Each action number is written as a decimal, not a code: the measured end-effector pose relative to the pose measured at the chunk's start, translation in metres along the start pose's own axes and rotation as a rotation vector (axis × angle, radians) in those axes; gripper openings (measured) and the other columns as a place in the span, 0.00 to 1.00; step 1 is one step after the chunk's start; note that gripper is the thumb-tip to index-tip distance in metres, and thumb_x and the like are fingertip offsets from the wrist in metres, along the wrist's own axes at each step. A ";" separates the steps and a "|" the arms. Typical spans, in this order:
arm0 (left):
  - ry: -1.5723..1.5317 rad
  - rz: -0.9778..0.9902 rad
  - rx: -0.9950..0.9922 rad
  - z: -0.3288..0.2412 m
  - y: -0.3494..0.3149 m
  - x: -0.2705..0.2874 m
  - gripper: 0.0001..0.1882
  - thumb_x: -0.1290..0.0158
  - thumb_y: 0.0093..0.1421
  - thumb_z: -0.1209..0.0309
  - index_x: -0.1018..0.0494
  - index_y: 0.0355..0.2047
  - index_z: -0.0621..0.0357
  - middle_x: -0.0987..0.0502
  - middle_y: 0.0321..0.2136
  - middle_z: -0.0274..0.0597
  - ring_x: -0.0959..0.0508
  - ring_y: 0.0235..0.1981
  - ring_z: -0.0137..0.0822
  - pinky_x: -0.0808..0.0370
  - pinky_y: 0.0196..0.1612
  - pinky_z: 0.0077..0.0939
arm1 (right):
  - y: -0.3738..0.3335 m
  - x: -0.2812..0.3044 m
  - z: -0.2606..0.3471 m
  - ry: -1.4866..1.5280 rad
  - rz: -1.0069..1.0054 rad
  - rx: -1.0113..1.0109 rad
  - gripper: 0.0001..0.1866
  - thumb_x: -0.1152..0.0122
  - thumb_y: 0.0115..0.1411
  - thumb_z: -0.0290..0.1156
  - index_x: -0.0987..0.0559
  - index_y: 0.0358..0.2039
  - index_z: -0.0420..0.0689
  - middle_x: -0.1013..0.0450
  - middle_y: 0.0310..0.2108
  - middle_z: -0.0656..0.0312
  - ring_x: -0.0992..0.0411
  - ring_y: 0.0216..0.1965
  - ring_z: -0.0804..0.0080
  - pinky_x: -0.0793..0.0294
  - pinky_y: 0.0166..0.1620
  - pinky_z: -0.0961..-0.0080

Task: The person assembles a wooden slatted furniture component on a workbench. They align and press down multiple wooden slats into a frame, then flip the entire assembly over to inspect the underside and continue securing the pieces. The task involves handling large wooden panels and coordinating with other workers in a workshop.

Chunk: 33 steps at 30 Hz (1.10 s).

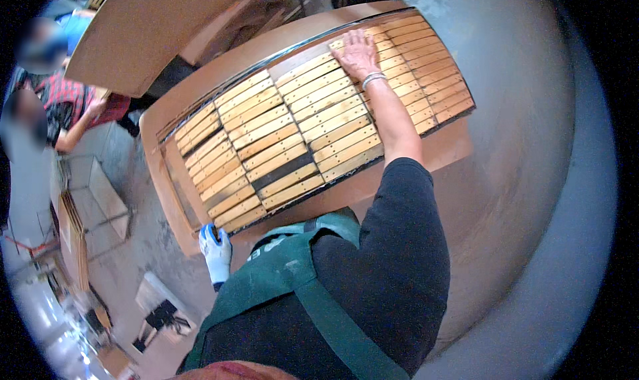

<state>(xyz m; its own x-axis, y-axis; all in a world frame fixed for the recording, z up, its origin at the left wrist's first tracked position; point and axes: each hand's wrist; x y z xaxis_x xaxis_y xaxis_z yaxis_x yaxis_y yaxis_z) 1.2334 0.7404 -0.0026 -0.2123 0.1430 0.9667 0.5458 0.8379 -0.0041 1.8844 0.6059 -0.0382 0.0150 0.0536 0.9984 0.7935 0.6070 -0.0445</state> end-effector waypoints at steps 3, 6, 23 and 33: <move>-0.056 0.027 0.005 0.010 0.003 0.000 0.20 0.44 0.63 0.63 0.28 0.51 0.62 0.27 0.52 0.58 0.30 0.57 0.57 0.35 0.62 0.52 | 0.003 -0.008 0.013 -0.084 -0.069 -0.034 0.40 0.64 0.70 0.61 0.37 0.68 0.39 0.45 0.71 0.49 0.51 0.73 0.51 0.57 0.71 0.45; -0.042 0.069 0.068 0.003 0.003 0.004 0.21 0.45 0.63 0.61 0.28 0.51 0.62 0.28 0.53 0.58 0.32 0.59 0.57 0.38 0.63 0.52 | 0.007 0.008 0.045 -0.029 -0.205 0.130 0.26 0.49 0.67 0.48 0.27 0.56 0.39 0.31 0.59 0.49 0.35 0.61 0.54 0.38 0.62 0.51; -0.028 0.061 0.098 0.001 0.001 0.001 0.24 0.46 0.63 0.60 0.30 0.56 0.59 0.31 0.58 0.56 0.35 0.62 0.56 0.42 0.66 0.53 | -0.019 0.000 0.167 0.116 -0.375 0.691 0.15 0.49 0.69 0.42 0.17 0.44 0.49 0.22 0.53 0.65 0.31 0.60 0.63 0.45 0.67 0.47; -0.127 -0.104 -0.033 0.020 0.066 0.020 0.23 0.45 0.66 0.61 0.29 0.57 0.59 0.27 0.55 0.55 0.31 0.61 0.54 0.38 0.65 0.50 | -0.023 0.035 0.043 -0.038 -0.294 0.607 0.19 0.45 0.69 0.42 0.19 0.24 0.44 0.24 0.27 0.58 0.26 0.40 0.63 0.36 0.59 0.59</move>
<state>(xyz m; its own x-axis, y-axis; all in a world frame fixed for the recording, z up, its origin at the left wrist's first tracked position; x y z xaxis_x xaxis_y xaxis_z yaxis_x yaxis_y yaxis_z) 1.2489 0.8093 0.0113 -0.3685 0.1239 0.9213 0.5413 0.8344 0.1043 1.8403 0.6276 -0.0033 -0.1798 -0.1608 0.9705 0.2784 0.9379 0.2070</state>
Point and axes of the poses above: each hand's wrist, its own y-axis towards the middle knuckle, its own x-axis out of the back of the hand, z = x × y
